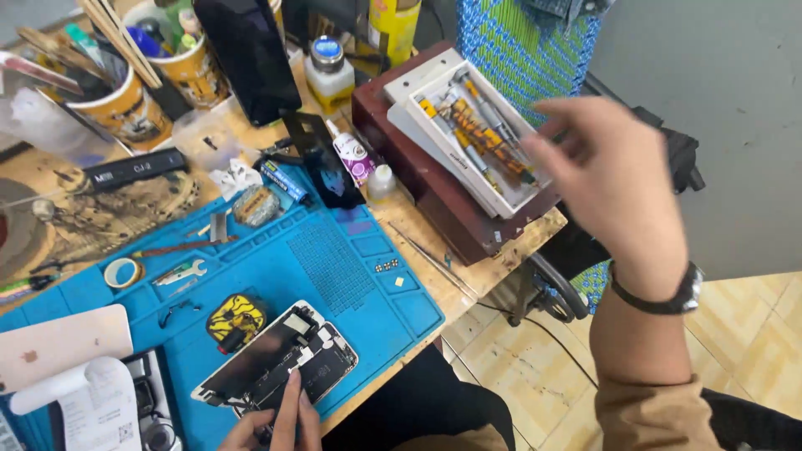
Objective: A technician uses a precision screwdriver to work on the internal components of a smartphone and subsequently tests the touchscreen functionality.
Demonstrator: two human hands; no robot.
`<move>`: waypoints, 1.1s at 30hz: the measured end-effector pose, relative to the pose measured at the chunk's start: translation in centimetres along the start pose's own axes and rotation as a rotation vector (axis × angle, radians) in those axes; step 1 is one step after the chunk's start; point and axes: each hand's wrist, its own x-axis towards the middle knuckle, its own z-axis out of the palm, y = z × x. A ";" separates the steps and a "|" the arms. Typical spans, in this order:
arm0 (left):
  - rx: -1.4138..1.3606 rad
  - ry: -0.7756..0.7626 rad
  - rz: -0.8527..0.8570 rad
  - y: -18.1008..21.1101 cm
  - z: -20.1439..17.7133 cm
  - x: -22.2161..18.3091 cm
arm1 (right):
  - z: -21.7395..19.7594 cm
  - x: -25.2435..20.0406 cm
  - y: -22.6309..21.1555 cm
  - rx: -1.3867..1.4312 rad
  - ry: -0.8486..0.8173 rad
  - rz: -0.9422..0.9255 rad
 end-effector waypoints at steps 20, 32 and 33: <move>0.000 0.183 -0.375 2.1 -0.5 0.4 | 2.9 2.4 1.2 0.059 -0.087 -0.300; 0.144 0.439 -0.483 4.4 -2.0 1.2 | 5.7 4.9 2.4 -0.413 -0.298 -0.095; 0.115 0.468 -0.463 4.4 -1.8 1.5 | 5.8 5.0 3.5 -0.457 -0.243 -0.124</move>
